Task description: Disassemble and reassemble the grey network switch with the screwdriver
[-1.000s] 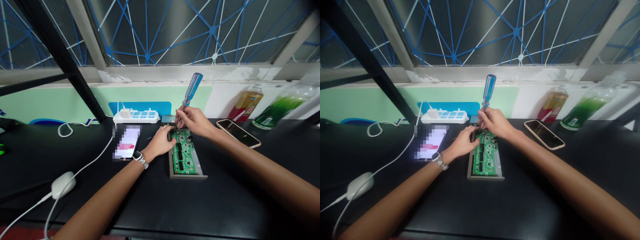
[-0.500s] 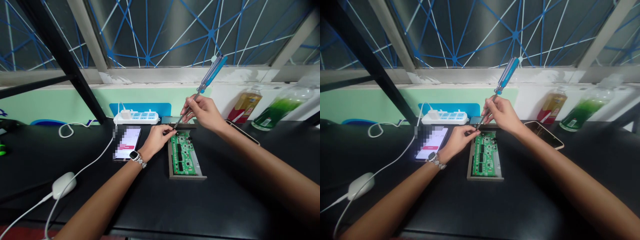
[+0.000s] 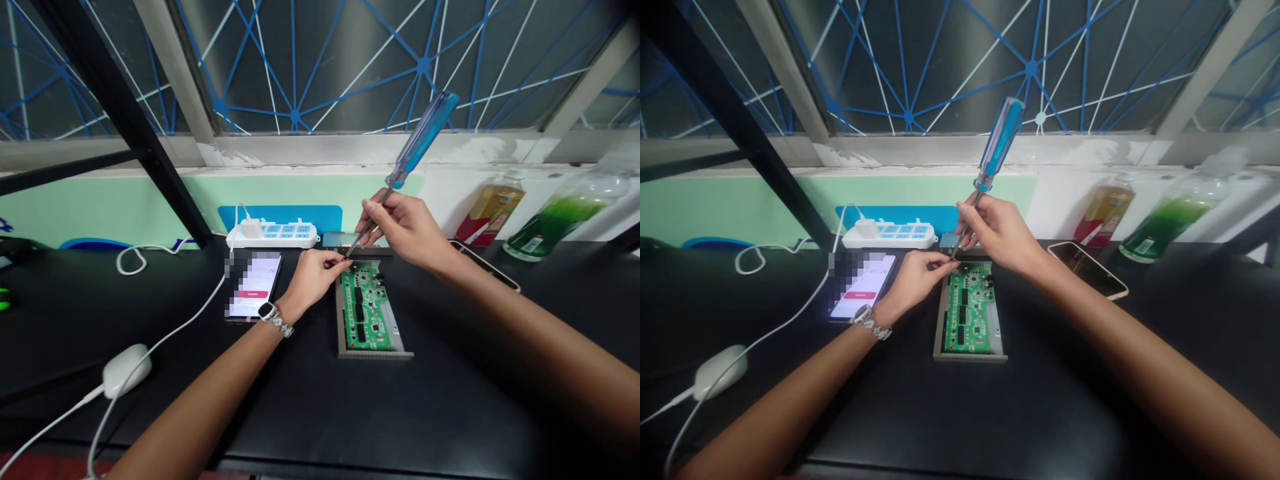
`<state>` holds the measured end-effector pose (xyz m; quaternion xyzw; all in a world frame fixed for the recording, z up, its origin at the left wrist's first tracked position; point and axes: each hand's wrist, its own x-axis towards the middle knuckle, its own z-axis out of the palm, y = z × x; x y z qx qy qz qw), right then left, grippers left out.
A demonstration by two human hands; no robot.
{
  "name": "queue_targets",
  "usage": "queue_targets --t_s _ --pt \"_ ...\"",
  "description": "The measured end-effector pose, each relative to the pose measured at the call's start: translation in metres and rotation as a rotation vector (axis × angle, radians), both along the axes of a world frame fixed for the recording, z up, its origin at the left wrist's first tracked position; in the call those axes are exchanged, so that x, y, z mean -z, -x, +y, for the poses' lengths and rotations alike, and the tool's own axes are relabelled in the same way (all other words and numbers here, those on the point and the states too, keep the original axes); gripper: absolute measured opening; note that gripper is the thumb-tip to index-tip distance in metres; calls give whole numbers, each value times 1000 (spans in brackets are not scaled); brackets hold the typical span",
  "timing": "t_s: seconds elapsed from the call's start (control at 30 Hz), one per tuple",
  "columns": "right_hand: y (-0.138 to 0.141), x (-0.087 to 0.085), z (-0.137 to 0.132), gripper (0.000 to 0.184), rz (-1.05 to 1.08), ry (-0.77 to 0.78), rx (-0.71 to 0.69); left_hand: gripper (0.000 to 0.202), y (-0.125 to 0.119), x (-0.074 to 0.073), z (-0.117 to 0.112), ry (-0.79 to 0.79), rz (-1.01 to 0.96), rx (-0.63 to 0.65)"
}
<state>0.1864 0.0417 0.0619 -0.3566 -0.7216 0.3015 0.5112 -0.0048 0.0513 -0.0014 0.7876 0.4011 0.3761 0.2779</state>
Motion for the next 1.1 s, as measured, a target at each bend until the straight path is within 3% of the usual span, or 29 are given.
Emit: queue_targets --t_s 0.2,0.3,0.4,0.63,1.1 --pt "1 -6 -8 42 -174 -74 31 23 -1 1 0 9 19 1" --pt "1 -3 -6 42 -235 -95 74 17 0 0 1 -64 48 15" --pt "0 7 3 43 -238 -85 91 37 2 2 4 -158 100 10" --pt "-1 31 20 46 -258 -16 74 38 4 8 7 -58 151 32" --pt "4 33 22 41 -252 -4 60 37 4 10 8 -63 142 44"
